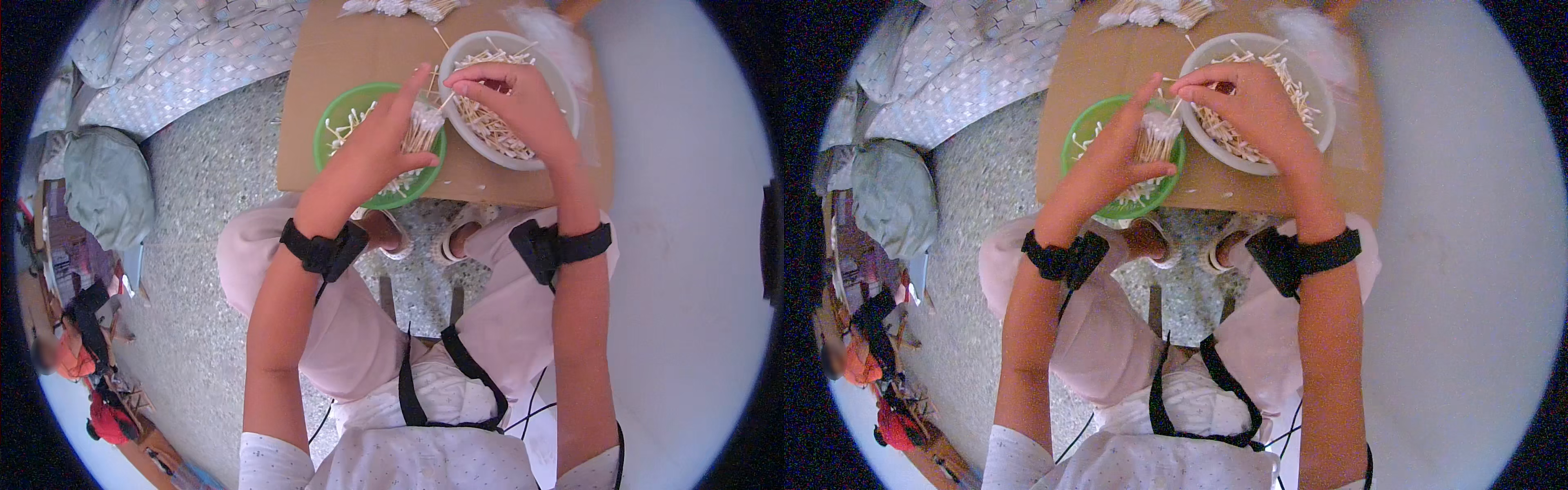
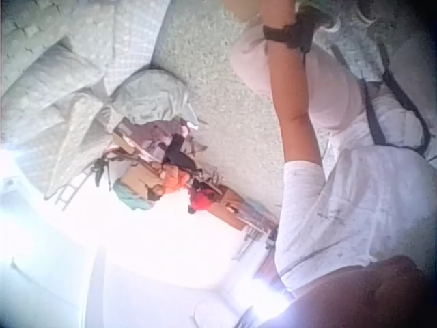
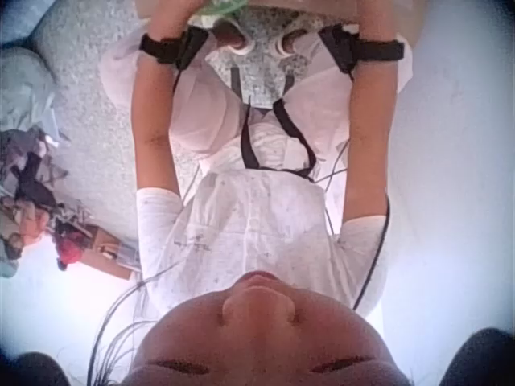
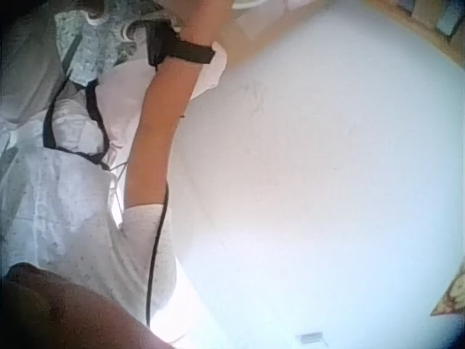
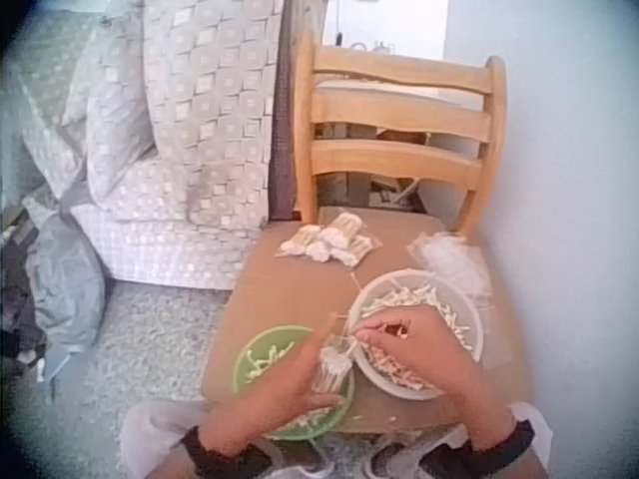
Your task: The recorder is sorting and packing bundles of cotton swabs into small clear plastic bags.
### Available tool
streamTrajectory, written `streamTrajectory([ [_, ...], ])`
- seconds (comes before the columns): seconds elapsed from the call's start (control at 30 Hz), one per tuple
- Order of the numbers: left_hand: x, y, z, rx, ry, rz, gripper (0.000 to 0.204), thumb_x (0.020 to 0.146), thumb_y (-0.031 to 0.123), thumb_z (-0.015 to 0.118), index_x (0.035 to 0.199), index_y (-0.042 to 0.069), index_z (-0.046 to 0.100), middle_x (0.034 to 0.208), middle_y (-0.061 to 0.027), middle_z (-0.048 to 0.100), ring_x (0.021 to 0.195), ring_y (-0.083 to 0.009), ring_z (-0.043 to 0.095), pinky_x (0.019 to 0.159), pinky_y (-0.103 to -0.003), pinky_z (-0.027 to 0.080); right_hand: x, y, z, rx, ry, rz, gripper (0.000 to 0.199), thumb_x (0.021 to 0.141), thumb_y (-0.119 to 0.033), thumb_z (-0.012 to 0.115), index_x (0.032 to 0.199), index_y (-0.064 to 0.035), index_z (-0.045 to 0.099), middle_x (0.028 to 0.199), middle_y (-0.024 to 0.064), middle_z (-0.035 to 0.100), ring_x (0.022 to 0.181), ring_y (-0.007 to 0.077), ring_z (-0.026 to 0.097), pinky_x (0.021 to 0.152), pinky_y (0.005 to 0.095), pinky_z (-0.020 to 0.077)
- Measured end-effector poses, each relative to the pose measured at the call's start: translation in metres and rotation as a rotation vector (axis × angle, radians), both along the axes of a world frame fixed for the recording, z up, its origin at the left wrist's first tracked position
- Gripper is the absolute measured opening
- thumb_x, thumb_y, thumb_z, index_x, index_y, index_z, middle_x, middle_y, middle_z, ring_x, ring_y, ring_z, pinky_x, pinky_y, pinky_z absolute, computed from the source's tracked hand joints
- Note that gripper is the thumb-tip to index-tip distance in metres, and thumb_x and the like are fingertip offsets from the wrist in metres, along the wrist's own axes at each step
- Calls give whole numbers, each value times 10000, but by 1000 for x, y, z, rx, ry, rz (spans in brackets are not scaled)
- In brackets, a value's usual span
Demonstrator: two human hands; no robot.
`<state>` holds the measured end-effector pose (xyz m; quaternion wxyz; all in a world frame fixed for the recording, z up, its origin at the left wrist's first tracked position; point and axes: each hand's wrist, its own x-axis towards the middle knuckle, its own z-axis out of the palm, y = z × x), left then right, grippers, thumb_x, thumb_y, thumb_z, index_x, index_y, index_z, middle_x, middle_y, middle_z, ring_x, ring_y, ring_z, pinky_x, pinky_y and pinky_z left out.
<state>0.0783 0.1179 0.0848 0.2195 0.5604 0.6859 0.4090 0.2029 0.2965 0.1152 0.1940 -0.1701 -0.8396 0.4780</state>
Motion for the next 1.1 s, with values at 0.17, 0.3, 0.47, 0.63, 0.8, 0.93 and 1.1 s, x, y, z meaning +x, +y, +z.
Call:
streamTrajectory([
  [0.17,0,-1,-3,16,31,23,1016,703,98,794,1508,154,177,1309,-259,485,1228,-409,473,1018,-451,393,-7,4,1,-146,-87,113,217,874,-155,678,1024,1,698,941,39,694,863,91,620,804,239,486],
  [0.3,1,-2,-4,9,23,25,1019,699,101,794,1509,151,178,1303,-261,487,1221,-413,479,1013,-452,397,-12,-9,4,-278,-18,83,187,868,-136,684,995,0,687,941,33,687,866,86,622,812,234,488],
  [0.47,-1,0,-2,-63,1,25,1070,679,145,828,1519,146,165,1432,-212,419,1310,-369,423,1072,-418,361,-17,-15,-9,-288,-21,113,171,873,-135,677,981,-3,684,916,25,686,847,77,621,798,234,489],
  [0.63,-1,-2,-3,-71,-27,35,1062,681,142,827,1519,167,175,1397,-213,457,1291,-374,444,1058,-419,374,-11,-23,-11,-138,-84,93,205,821,-226,710,886,-32,719,820,60,698,745,146,644,720,283,507],
  [0.8,2,-1,-2,20,-1,21,1014,693,99,798,1507,158,196,1269,-258,502,1194,-413,497,975,-454,420,-8,-22,-17,16,-91,123,216,814,-254,709,883,-51,730,844,74,678,728,176,626,702,298,499],
  [0.93,2,-2,-5,-1,-2,35,1018,695,102,797,1510,169,191,1241,-255,516,1171,-414,512,960,-455,423,-6,-23,-18,70,-38,154,247,848,-301,650,876,-73,741,946,94,666,798,222,633,737,326,497],
  [1.1,2,-2,-6,4,10,33,1028,687,103,804,1509,171,191,1217,-258,527,1155,-416,522,952,-456,426,-6,-24,-17,178,-19,171,313,877,-348,591,865,-76,745,981,106,665,876,270,638,799,350,494],
])
